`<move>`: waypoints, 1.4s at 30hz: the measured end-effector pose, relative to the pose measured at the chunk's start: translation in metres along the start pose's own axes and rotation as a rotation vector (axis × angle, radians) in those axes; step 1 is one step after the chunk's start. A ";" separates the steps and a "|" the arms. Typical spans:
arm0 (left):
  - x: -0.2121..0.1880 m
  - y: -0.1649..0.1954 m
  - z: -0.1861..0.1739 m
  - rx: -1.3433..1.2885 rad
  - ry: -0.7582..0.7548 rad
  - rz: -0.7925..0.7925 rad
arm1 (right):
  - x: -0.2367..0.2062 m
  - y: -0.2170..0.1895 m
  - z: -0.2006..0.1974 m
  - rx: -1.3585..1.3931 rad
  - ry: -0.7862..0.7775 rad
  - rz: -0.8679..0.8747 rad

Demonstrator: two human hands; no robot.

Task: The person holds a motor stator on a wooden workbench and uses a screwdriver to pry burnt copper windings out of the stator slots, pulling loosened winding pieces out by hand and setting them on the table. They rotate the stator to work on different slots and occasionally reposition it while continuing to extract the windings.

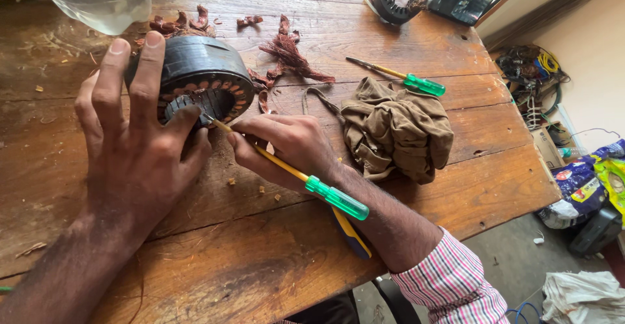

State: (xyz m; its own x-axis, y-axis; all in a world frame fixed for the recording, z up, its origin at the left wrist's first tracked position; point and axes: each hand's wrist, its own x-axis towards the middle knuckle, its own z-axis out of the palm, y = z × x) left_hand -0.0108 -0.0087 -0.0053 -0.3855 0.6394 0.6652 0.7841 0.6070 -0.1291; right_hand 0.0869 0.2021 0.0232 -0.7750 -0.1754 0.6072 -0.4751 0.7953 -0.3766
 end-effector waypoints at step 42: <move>0.003 0.003 0.000 -0.030 0.039 -0.013 | -0.001 0.001 -0.001 -0.017 -0.012 -0.014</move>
State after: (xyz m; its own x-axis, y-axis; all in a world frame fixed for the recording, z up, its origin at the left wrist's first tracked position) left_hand -0.0101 -0.0048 -0.0038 -0.3766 0.6125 0.6950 0.7939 0.6000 -0.0986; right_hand 0.0872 0.2038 0.0225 -0.7734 -0.1937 0.6036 -0.4790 0.8023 -0.3562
